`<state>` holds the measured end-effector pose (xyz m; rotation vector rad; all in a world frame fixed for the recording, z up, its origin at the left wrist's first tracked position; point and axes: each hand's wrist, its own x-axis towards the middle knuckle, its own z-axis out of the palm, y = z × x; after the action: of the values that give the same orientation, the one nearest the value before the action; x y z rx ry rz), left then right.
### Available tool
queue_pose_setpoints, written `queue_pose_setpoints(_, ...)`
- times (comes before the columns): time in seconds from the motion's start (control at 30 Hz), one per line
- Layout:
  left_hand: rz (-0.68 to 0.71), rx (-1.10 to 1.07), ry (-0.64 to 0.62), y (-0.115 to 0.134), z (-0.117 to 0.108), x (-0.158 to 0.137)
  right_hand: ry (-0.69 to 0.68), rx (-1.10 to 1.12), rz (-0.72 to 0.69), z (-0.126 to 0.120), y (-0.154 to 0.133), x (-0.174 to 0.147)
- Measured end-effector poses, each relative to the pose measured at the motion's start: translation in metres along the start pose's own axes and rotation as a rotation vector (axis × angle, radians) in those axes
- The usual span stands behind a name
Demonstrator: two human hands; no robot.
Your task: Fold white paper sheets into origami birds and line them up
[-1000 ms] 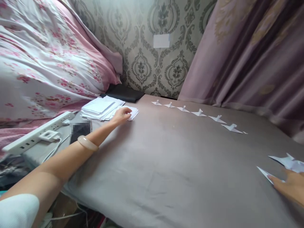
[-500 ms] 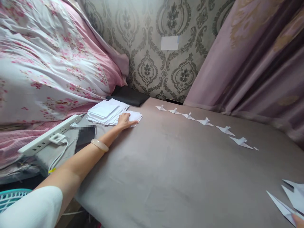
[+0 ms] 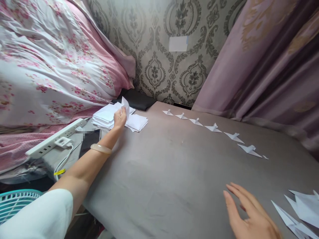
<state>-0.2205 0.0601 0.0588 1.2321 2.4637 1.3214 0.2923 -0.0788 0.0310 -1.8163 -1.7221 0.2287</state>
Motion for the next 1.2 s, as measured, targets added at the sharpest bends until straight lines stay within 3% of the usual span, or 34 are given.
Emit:
queue_pose_setpoints(0.03, 0.008, -0.071, 0.015, 0.01, -0.002, -0.008, -0.055, -0.005, 0.006, 0.001, -0.017, 0.003)
queue_pose_setpoints(0.07, -0.016, -0.317, -0.03, 0.021, -0.001, -0.021, -0.099, 0.004, 0.02, 0.003, -0.034, 0.007)
queue_pose_setpoints(0.1, -0.045, -0.572, -0.156, 0.032, 0.001, -0.038, -0.137, 0.043, 0.038, 0.007, -0.051, 0.012)
queue_pose_setpoints(0.13, -0.068, -0.774, -0.359, 0.043, 0.005, -0.058, -0.158, 0.105, 0.057, 0.013, -0.066, 0.018)
queue_pose_setpoints(0.2, -0.082, -0.846, -0.61, 0.063, 0.018, -0.105, -0.21, 0.344, 0.094, 0.029, -0.089, 0.031)
queue_pose_setpoints(0.27, -0.18, -0.933, -1.001, 0.078, 0.034, -0.149, -0.247, 0.635, 0.187, 0.047, -0.105, 0.042)
queue_pose_setpoints(0.3, -0.222, -0.924, -1.078, 0.083, 0.042, -0.166, -0.322, 0.73, 0.259, 0.056, -0.11, 0.046)
queue_pose_setpoints(0.37, -0.261, -0.824, -1.075, 0.089, 0.055, -0.189, -0.392, 0.799, 0.395, 0.071, -0.115, 0.048)
queue_pose_setpoints(0.47, -0.284, -0.724, -0.958, 0.089, 0.066, -0.2, -0.372, 0.821, 0.447, 0.082, -0.115, 0.041)
queue_pose_setpoints(0.57, -0.294, -0.786, -0.882, 0.083, 0.067, -0.197, -0.383, 0.863, 0.436, 0.086, -0.109, 0.03)
queue_pose_setpoints(0.7, -0.32, -0.825, -0.925, 0.075, 0.065, -0.191, -0.403, 0.892, 0.4, 0.087, -0.101, 0.025)
queue_pose_setpoints(0.9, -0.287, -0.712, -0.907, 0.068, 0.064, -0.187, -0.445, 0.719, 0.21, 0.082, -0.096, 0.026)
queue_pose_setpoints(1.0, -0.136, -0.574, -0.852, 0.064, 0.064, -0.184, -0.554, 0.638, 0.191, 0.078, -0.09, 0.028)
queue_pose_setpoints(1.13, 0.281, -0.284, -0.789, 0.059, 0.052, -0.18, -0.767, 0.616, 0.142, 0.072, -0.078, 0.031)
queue_pose_setpoints(1.2, 0.478, -0.166, -0.858, 0.058, 0.04, -0.177, -0.782, 0.591, 0.154, 0.07, -0.075, 0.031)
